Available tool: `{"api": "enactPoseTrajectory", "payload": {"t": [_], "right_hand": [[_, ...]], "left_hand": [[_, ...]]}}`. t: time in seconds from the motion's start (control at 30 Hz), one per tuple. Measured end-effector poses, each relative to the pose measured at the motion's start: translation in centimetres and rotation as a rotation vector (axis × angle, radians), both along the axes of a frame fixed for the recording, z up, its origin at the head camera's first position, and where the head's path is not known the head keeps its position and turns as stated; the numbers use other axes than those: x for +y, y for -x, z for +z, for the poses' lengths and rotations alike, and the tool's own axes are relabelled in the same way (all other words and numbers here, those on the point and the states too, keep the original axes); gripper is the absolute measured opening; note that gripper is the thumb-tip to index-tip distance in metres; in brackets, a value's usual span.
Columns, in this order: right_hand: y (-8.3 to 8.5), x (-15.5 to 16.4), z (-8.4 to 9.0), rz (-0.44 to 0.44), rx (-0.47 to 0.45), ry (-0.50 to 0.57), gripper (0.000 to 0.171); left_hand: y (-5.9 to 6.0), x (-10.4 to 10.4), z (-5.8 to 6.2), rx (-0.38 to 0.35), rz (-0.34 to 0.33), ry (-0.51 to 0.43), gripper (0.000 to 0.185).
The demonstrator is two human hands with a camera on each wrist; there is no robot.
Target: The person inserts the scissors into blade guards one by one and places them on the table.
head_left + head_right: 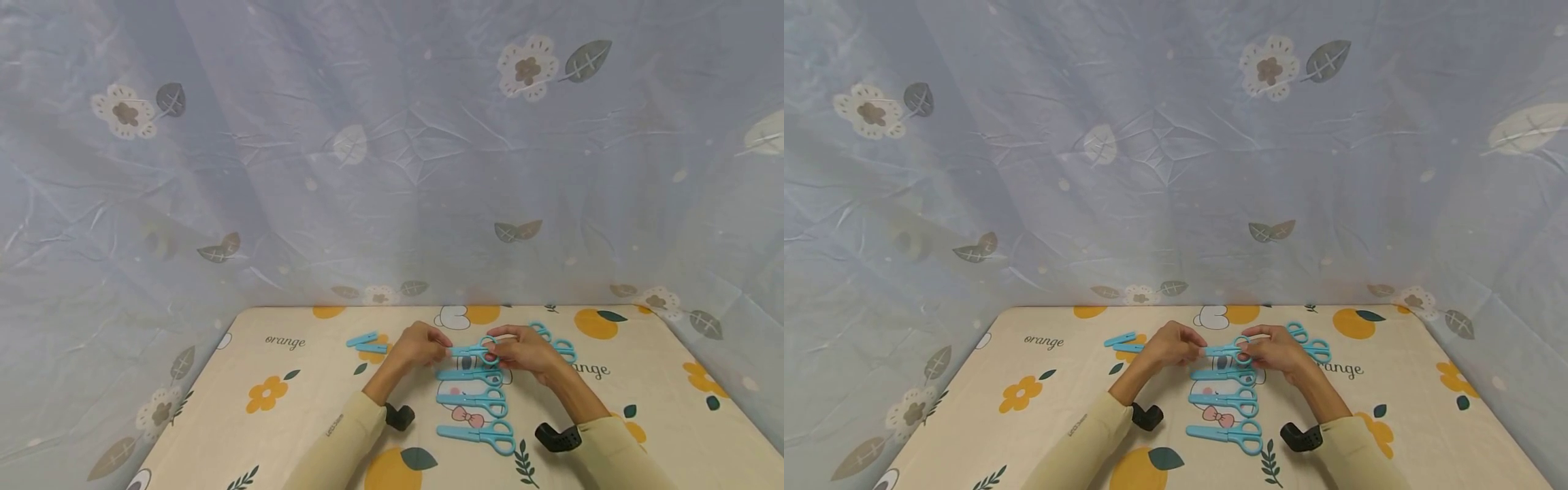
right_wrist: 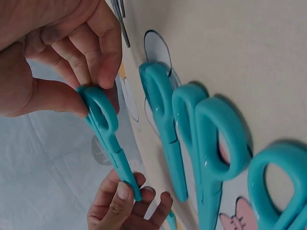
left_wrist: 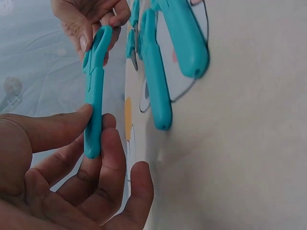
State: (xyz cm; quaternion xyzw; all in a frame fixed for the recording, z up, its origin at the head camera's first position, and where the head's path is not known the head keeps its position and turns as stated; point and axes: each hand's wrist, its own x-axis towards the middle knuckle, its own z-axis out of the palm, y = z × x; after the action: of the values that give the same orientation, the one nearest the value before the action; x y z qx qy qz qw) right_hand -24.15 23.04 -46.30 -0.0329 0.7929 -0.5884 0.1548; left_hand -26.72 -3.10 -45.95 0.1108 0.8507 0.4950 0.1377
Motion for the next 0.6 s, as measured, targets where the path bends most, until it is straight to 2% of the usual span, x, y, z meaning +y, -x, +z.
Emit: {"api": "enactPoseTrajectory", "payload": {"t": [0.2,0.43,0.6], "right_hand": [[0.7,-0.2,-0.6,-0.078,0.026,-0.07,0.044],[1.1,-0.6,-1.2,-0.143,0.062,-0.12,0.037],[1.2,-0.8,-1.4,-0.172,0.101,-0.171,0.031]], "left_hand": [[0.5,0.1,-0.4,0.051,0.018,0.068,0.004],[1.5,0.5,-1.4,0.173,0.013,0.157,0.005],[1.6,0.7,-1.3,0.21,0.027,0.212,0.005]]}}
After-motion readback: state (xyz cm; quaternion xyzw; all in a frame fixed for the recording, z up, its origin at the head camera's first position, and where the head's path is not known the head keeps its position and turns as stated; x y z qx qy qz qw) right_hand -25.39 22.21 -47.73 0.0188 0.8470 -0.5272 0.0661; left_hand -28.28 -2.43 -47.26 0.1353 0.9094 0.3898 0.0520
